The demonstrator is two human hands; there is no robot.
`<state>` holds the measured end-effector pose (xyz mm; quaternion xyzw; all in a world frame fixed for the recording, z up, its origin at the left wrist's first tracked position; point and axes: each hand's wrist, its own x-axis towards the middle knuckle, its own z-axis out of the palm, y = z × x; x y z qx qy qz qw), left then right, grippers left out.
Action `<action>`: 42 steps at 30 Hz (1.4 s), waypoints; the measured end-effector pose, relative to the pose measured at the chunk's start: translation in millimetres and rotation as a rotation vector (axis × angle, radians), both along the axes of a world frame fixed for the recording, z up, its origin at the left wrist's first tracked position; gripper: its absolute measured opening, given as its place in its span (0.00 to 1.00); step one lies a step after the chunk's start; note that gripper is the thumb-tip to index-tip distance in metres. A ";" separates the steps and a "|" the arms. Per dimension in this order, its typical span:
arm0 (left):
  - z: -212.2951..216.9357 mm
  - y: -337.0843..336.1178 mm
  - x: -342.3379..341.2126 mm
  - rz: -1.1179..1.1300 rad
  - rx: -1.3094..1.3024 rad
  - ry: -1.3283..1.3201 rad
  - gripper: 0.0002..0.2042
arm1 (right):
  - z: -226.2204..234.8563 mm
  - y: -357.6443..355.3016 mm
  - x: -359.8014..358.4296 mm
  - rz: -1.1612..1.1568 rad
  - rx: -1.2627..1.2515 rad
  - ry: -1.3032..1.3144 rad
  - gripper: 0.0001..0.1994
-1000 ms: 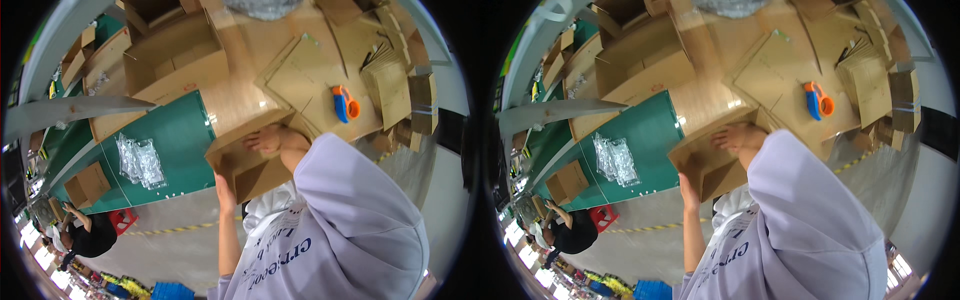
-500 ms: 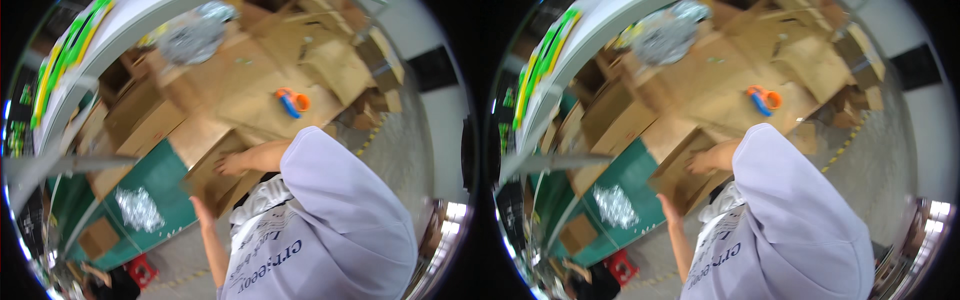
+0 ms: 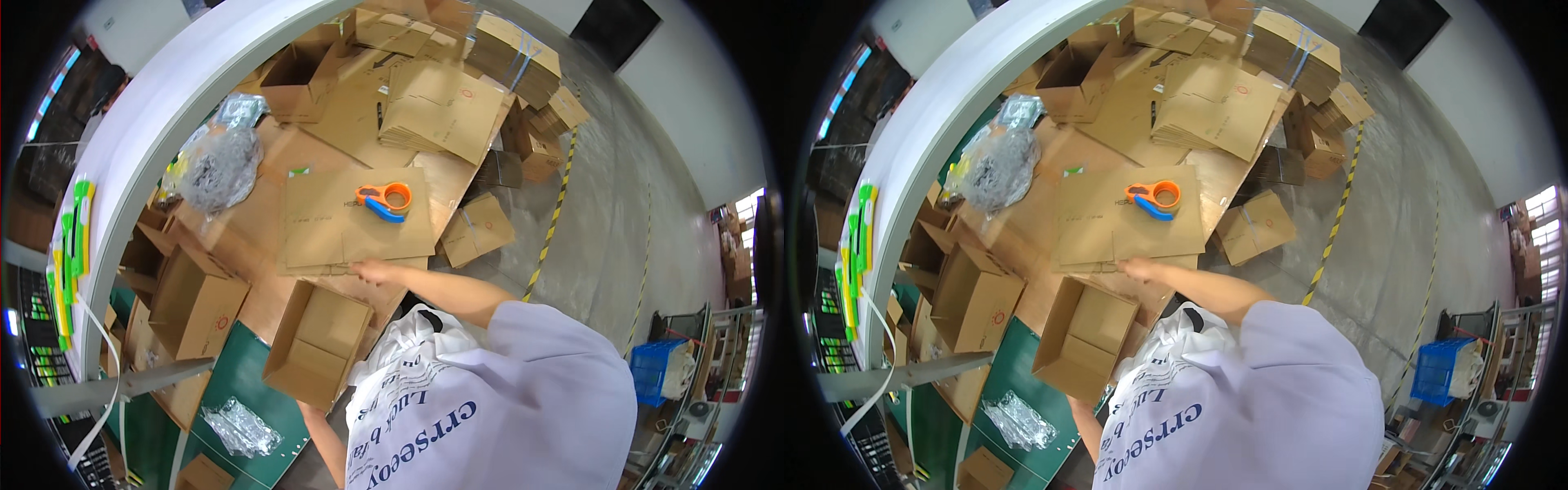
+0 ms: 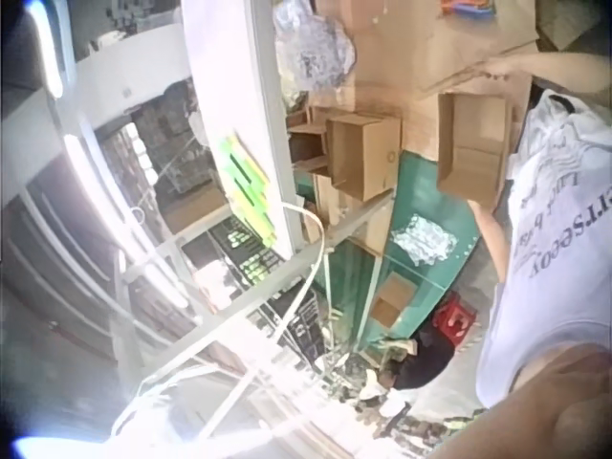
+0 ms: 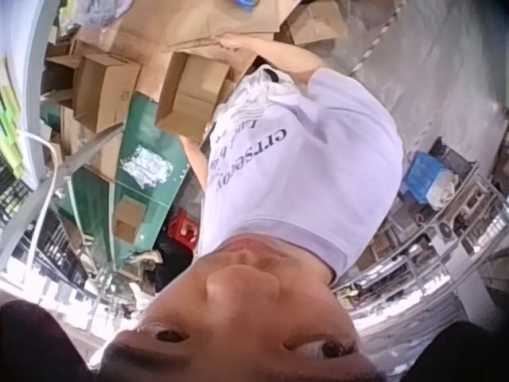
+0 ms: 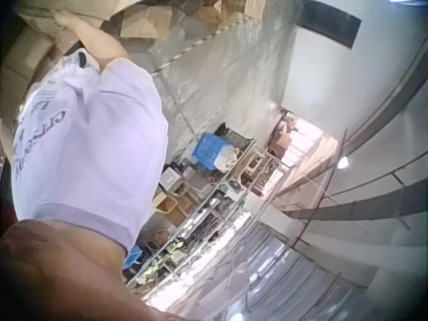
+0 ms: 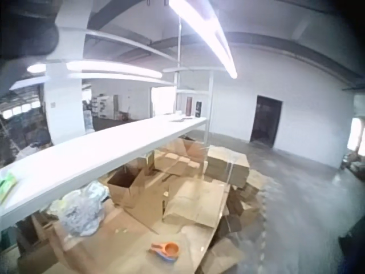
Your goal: The person assembles and seals cardboard boxes using a tape dispenser.
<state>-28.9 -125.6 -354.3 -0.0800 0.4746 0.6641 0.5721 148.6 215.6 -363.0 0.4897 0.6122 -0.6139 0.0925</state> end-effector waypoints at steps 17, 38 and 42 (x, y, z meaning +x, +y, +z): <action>111.3 20.0 -0.2 0.503 0.211 0.430 0.27 | 84.9 -15.4 -28.3 -0.109 -0.165 0.822 0.21; 60.8 -19.8 41.4 0.646 -0.097 0.416 0.22 | 48.5 -57.4 -30.1 -0.014 0.002 0.403 0.22; 66.5 -25.8 34.7 0.418 -0.335 0.354 0.27 | 64.8 -61.5 -34.9 0.030 0.018 0.298 0.27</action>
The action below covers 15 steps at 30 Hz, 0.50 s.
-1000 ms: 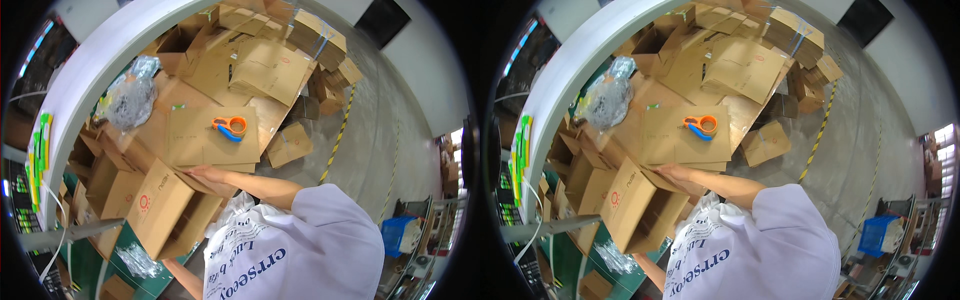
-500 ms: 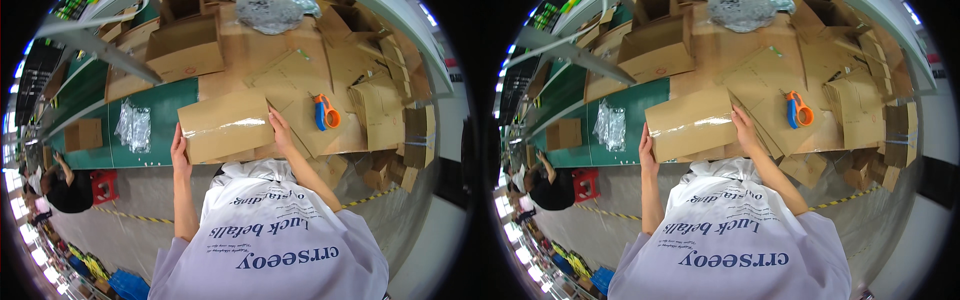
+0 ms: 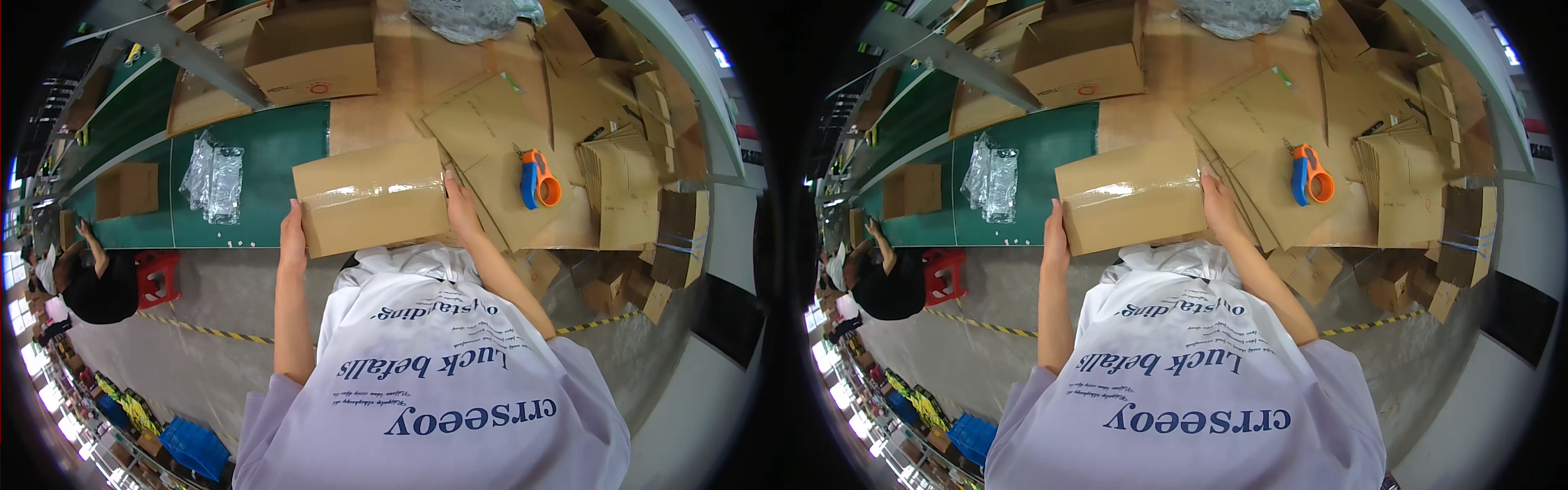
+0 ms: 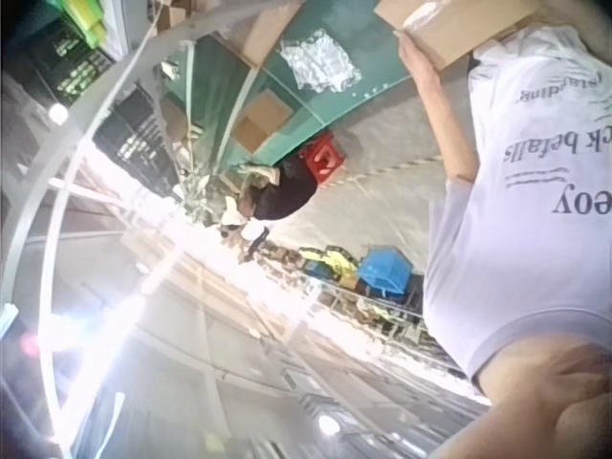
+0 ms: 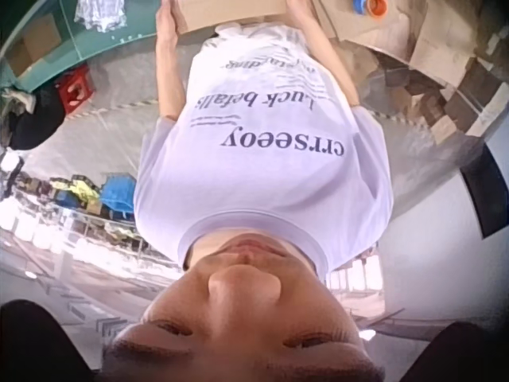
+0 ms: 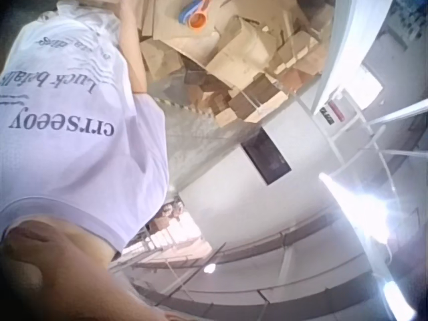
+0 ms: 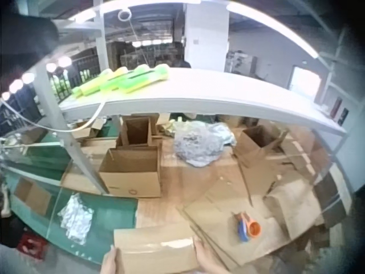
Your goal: The person assembles and seals cardboard boxes using a tape dispenser.
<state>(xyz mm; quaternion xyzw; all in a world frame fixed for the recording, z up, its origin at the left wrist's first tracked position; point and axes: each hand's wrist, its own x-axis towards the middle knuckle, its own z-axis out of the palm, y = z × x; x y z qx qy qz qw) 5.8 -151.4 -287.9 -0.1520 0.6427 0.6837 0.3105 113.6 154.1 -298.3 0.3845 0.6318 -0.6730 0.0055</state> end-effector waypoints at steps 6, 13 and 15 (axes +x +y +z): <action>32.9 15.7 -7.2 -0.175 -0.462 0.125 0.29 | -8.7 4.2 0.6 0.023 0.036 -0.104 0.28; 15.6 -1.1 -12.9 -0.219 -0.567 0.212 0.27 | -0.8 -3.7 -2.2 -0.009 0.046 -0.084 0.29; 19.3 4.8 -12.8 -0.224 -0.562 0.210 0.28 | 7.5 1.1 -4.2 0.033 0.020 -0.176 0.29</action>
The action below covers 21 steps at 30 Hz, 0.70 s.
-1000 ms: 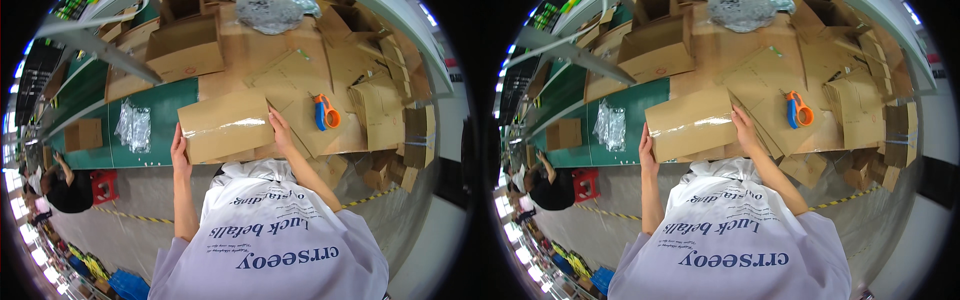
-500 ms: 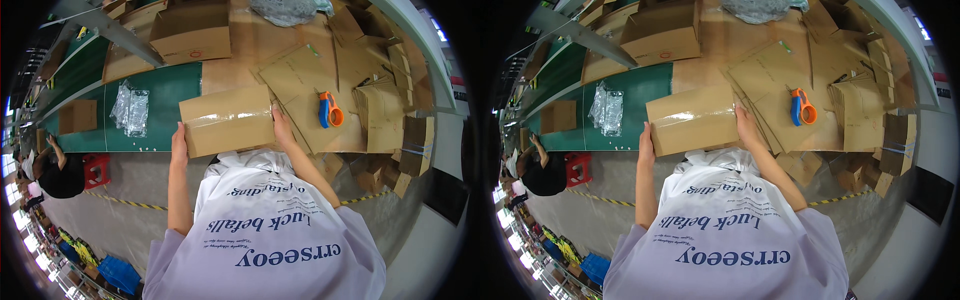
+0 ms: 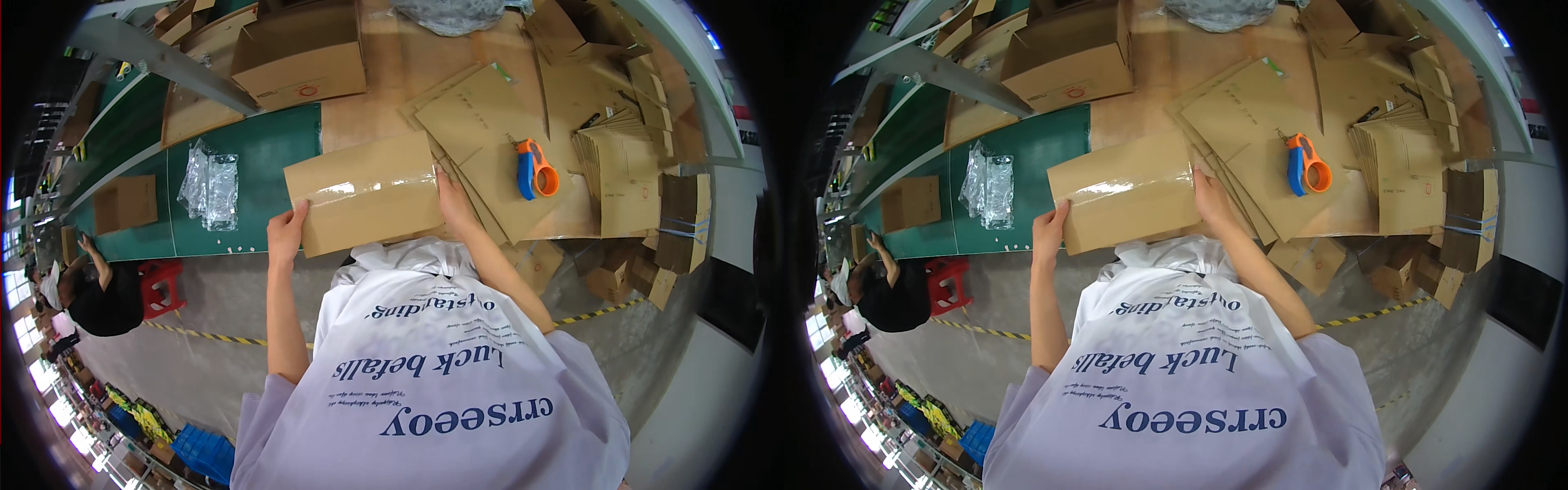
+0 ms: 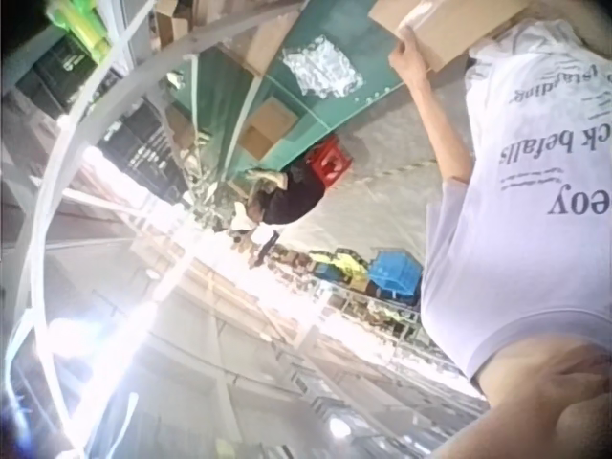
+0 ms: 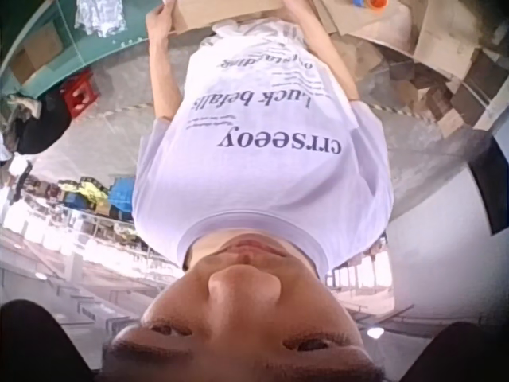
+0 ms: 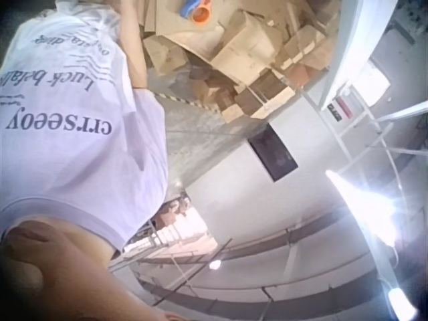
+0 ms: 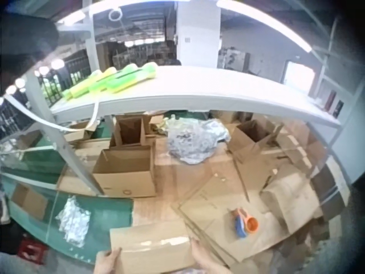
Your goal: The person assembles and seals cardboard boxes using a tape dispenser.
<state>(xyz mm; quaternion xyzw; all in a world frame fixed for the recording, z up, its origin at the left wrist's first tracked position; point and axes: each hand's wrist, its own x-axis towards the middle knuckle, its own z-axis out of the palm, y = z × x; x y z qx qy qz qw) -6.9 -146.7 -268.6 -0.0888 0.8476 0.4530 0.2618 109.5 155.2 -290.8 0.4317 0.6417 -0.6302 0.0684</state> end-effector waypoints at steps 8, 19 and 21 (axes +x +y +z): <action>24.1 9.0 2.2 0.151 0.166 -0.042 0.28 | 5.0 22.5 4.8 0.014 0.012 0.165 0.27; 23.6 -2.6 1.0 0.129 0.825 0.204 0.10 | 13.2 50.4 44.2 -0.064 -0.343 0.686 0.18; 25.6 1.4 3.6 0.107 0.938 0.139 0.12 | 10.5 65.7 48.9 -0.081 -0.439 0.636 0.19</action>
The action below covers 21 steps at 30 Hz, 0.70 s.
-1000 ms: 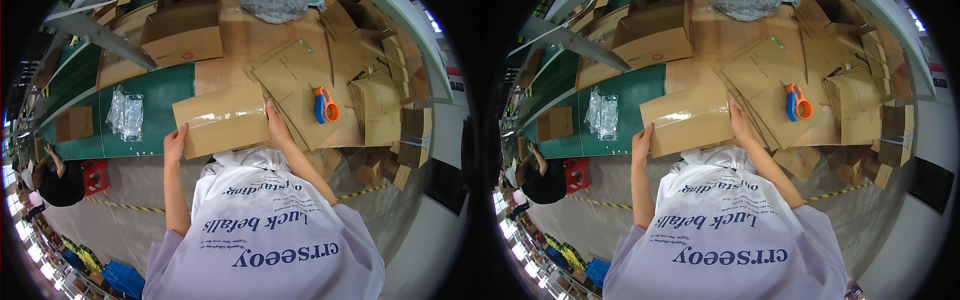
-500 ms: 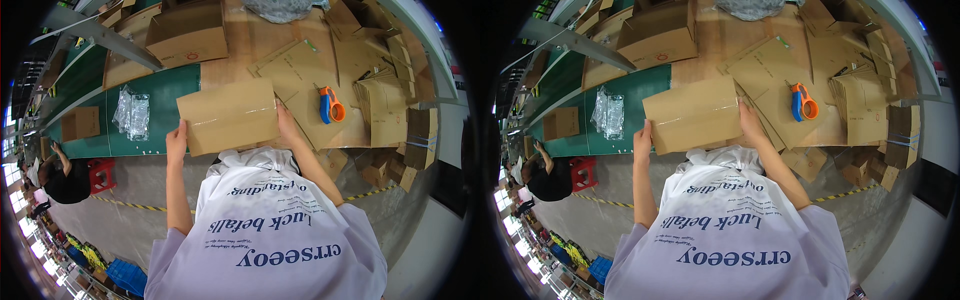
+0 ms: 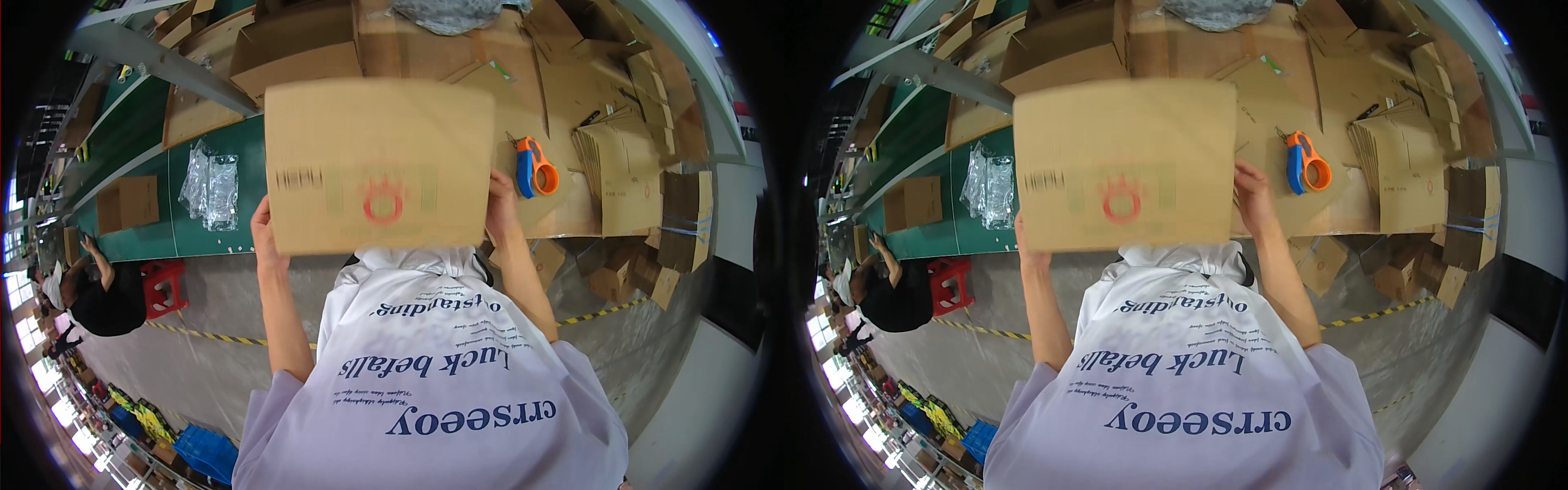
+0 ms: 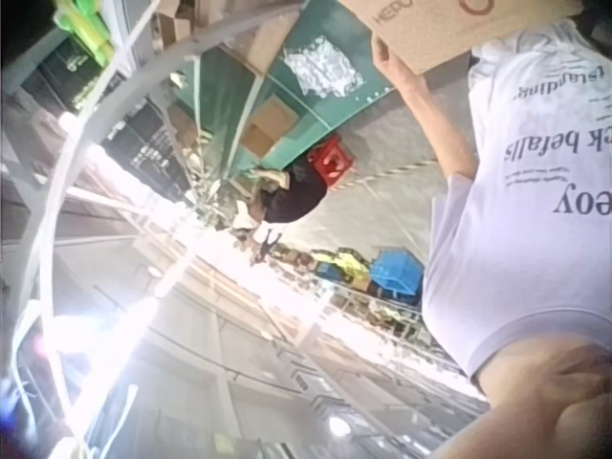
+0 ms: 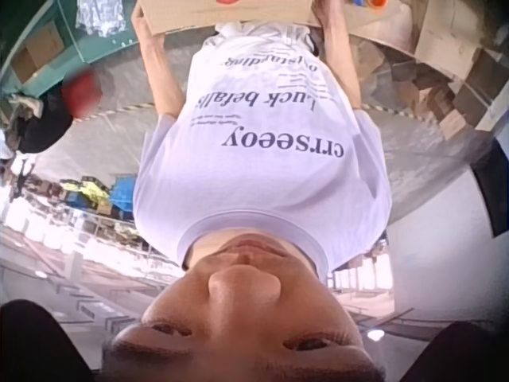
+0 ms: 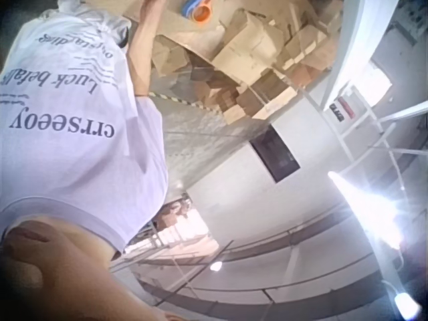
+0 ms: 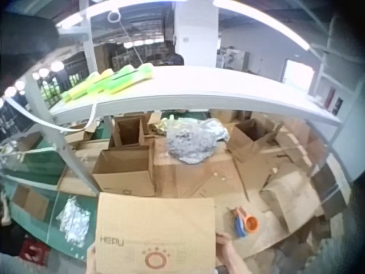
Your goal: The person assembles and seals cardboard boxes using a tape dispenser.
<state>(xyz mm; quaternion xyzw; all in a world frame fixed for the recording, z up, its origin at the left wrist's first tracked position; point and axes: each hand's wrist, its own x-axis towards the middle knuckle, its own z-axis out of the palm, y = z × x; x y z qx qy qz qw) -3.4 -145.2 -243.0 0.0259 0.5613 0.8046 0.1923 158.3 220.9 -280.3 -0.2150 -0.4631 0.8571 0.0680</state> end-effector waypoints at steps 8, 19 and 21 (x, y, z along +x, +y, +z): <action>-14.1 26.5 9.0 -0.097 -0.307 -0.139 0.20 | 34.2 -25.7 -5.5 -0.105 0.043 -0.145 0.20; -0.2 45.2 5.9 -0.011 -0.490 -0.285 0.16 | 43.7 -26.9 -20.8 -0.116 0.238 -0.410 0.24; 0.3 43.4 5.4 -0.020 -0.528 -0.291 0.16 | 46.2 -29.3 -22.4 -0.110 0.270 -0.425 0.24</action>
